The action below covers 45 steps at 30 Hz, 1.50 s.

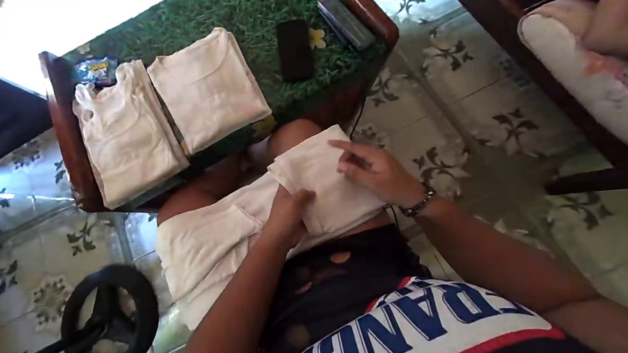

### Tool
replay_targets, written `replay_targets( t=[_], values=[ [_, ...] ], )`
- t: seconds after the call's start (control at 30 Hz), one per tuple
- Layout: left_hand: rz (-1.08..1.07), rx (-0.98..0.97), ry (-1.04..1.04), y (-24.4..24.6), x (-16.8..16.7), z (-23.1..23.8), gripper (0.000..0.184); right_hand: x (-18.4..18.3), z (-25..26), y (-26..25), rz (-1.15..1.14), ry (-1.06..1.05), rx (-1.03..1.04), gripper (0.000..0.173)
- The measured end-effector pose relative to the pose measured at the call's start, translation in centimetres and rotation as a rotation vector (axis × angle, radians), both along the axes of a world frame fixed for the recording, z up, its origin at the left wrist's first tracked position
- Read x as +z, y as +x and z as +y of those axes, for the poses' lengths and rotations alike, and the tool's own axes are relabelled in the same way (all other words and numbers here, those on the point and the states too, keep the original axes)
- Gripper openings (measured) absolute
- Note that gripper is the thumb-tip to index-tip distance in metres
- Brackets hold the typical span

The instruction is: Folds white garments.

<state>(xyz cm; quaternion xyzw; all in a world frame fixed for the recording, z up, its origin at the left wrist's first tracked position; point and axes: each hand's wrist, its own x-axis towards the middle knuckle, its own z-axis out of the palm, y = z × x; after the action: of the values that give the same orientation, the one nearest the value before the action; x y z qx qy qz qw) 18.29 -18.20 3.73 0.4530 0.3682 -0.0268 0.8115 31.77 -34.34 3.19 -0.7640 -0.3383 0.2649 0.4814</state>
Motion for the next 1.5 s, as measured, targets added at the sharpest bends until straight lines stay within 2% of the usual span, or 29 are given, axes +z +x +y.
replay_targets(
  t=[0.1, 0.23, 0.5, 0.67, 0.8, 0.9, 0.97, 1.03, 1.13, 1.27, 1.37, 1.5],
  values=[
    [-0.044, -0.027, 0.021, -0.3, 0.5, -0.2, 0.057, -0.5, 0.4, -0.1, -0.151, 0.032, -0.106, 0.043],
    [-0.078, -0.039, 0.027, -0.9, 1.3, -0.1, 0.057, -0.9, 1.2, -0.2, -0.333, 0.004, -0.054, 0.047],
    [0.017, -0.107, 0.146, -1.8, 0.4, 1.7, 0.068, -2.9, 2.5, -2.9, -0.423, -0.361, 0.108, 0.064],
    [-0.034, -0.09, 0.179, -2.1, 0.6, 1.3, 0.089, -1.9, 3.5, -2.7, -0.455, -0.416, 0.091, 0.07],
    [-0.094, -0.093, 0.329, -2.5, -0.6, 0.8, 0.11, -0.8, 4.4, -2.8, -0.477, -0.447, 0.146, 0.067],
    [-0.154, -0.064, 0.415, -2.9, -1.3, 0.5, 0.126, -1.6, 4.7, -2.9, -0.489, -0.465, 0.166, 0.066],
    [-0.186, -0.08, 0.481, -3.1, -1.6, 0.6, 0.124, -1.9, 4.7, -2.9, -0.488, -0.478, 0.152, 0.067],
    [-0.22, -0.15, 0.522, -3.4, -1.3, 0.7, 0.109, -1.7, 4.5, -2.9, -0.468, -0.478, 0.155, 0.069],
    [-0.162, -0.246, 0.563, -3.3, -1.2, 0.9, 0.083, -1.6, 4.0, -2.7, -0.454, -0.471, 0.174, 0.077],
    [-0.125, -0.264, 0.575, -3.2, -1.6, 0.8, 0.082, -1.7, 3.4, -3.1, -0.5, -0.49, 0.186, 0.081],
    [-0.128, -0.269, 0.554, -3.4, -2.0, 0.7, 0.089, -1.4, 2.6, -3.7, -0.485, -0.484, 0.171, 0.081],
    [-0.136, -0.32, 0.547, -3.4, -2.9, 1.2, 0.092, -2.8, 1.0, -4.0, -0.455, -0.435, 0.117, 0.087]
  ],
)
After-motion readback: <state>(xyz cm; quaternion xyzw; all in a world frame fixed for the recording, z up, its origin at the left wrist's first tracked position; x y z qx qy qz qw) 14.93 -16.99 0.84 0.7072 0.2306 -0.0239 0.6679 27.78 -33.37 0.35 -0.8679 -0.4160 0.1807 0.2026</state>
